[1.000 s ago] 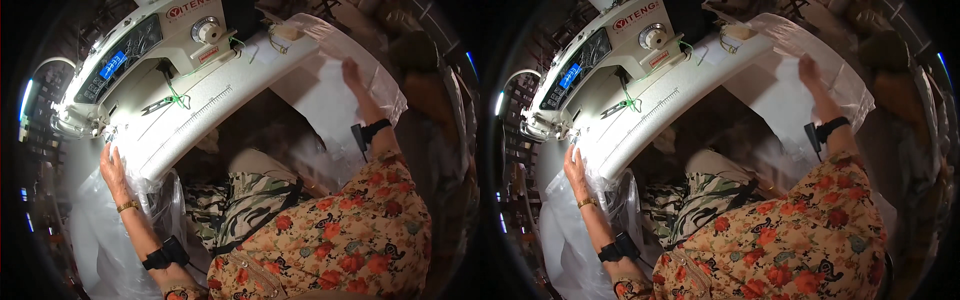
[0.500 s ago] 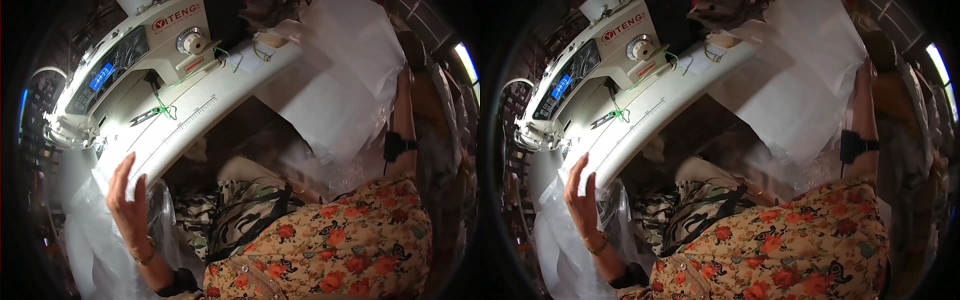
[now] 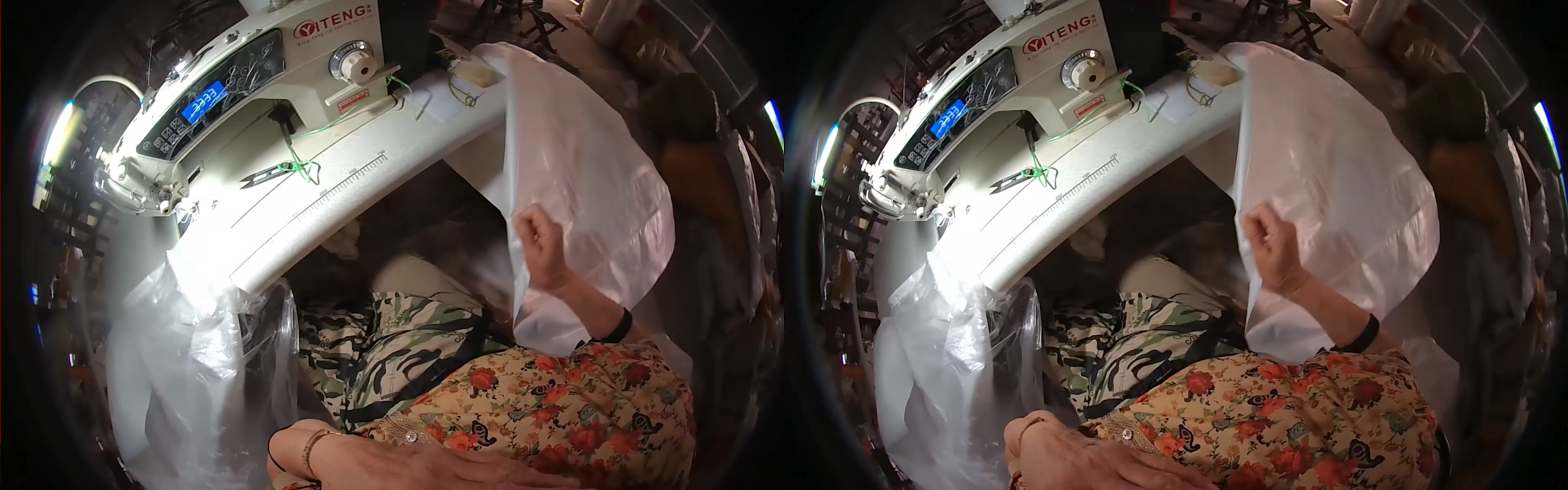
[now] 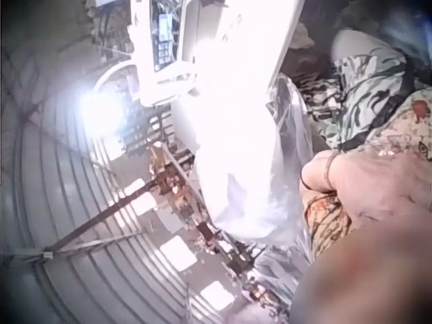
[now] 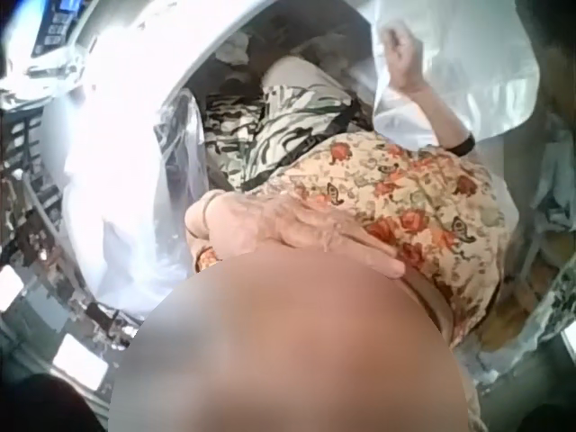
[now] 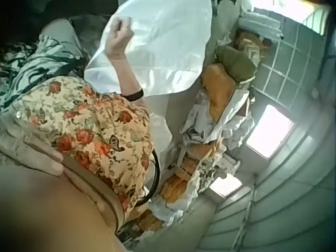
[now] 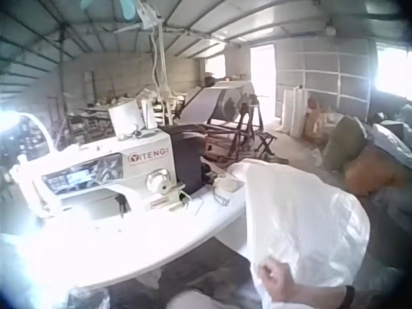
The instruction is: The recorder is using an industrial sewing machine to join sheets of white synthetic material.
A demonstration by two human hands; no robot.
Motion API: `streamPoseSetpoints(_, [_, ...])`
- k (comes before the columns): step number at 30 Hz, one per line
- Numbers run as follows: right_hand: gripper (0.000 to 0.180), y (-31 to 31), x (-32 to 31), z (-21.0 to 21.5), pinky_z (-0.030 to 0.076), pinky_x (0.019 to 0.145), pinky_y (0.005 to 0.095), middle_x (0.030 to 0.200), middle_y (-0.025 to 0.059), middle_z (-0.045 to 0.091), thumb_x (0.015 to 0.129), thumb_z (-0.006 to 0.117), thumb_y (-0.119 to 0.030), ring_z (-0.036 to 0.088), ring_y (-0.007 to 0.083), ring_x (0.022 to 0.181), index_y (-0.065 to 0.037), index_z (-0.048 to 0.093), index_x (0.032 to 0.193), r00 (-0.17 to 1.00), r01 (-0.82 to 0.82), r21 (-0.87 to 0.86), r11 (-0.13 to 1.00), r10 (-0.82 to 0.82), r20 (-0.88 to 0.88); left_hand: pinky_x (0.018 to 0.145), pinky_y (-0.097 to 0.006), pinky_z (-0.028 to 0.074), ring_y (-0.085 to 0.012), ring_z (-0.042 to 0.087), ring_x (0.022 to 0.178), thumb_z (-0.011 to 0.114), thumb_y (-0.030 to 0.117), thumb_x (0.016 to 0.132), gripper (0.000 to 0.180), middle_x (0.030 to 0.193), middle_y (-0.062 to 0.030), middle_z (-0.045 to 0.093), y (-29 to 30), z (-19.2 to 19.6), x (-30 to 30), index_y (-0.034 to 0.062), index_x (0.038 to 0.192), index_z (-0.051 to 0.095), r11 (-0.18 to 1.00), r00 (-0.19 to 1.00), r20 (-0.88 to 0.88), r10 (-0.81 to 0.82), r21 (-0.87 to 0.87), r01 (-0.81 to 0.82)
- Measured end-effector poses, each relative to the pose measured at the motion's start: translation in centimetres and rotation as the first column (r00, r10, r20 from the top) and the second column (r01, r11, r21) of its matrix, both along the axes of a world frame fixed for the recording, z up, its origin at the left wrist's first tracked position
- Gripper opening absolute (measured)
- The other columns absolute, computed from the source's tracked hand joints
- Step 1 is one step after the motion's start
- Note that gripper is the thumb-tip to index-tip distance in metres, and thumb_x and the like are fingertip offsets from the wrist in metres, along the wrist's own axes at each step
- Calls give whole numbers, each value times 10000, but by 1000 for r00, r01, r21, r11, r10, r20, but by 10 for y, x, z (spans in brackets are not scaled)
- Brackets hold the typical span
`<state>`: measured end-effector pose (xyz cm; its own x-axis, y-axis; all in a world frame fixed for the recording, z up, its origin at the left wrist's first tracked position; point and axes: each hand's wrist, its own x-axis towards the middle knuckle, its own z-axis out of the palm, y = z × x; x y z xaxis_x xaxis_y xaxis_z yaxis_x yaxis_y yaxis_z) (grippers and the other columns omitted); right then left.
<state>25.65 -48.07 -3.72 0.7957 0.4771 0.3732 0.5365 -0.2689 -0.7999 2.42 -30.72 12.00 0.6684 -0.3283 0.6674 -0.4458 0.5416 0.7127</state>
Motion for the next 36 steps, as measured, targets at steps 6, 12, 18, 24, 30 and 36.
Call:
streamPoseSetpoints(6, [181,16,-41,1,386,540,297,633,102,481,976,566,-115,434,152,552,-15,487,849,970,-212,33,977,214,-119,601,-270,537,-164,696,744,567,209,977,273,851,-140,711,66,-44,26,-23,889,680,826,900,-123,417,465,-319])
streamPoseSetpoints(12, [124,36,-69,-4,475,596,411,746,133,609,846,631,-61,611,338,675,-45,568,951,925,-380,-42,924,380,6,748,-227,461,-52,558,854,636,239,956,253,879,-4,637,37,-140,86,-4,1005,683,763,502,-582,639,559,-324])
streamPoseSetpoints(18, [231,52,-89,-23,519,646,405,714,114,618,687,682,-66,634,322,683,-20,585,890,833,-496,-183,849,525,176,576,-234,462,-38,542,677,672,236,931,277,743,19,646,36,-156,85,-35,959,717,656,410,-538,736,716,-239])
streamPoseSetpoints(24, [169,53,-91,-28,488,588,404,630,95,577,721,669,-94,588,309,567,-44,554,834,803,-531,-232,815,571,169,428,-294,367,-31,437,487,705,217,904,307,487,-109,501,44,-159,73,-64,778,710,411,392,-280,876,858,-307])
streamPoseSetpoints(30, [139,53,-90,-31,455,540,389,605,88,564,759,669,-114,573,298,549,-74,537,777,820,-531,-231,815,564,103,477,-346,382,-261,437,465,756,165,828,211,566,-155,508,41,-163,70,-25,765,689,59,315,145,938,827,-559])
streamPoseSetpoints(36, [200,39,-91,-32,445,577,246,683,44,603,904,707,-201,531,96,587,-33,602,875,785,-438,114,892,442,-435,486,-289,383,-122,470,500,787,150,806,225,580,-53,576,55,-162,68,-28,743,665,242,343,-53,938,808,-537])
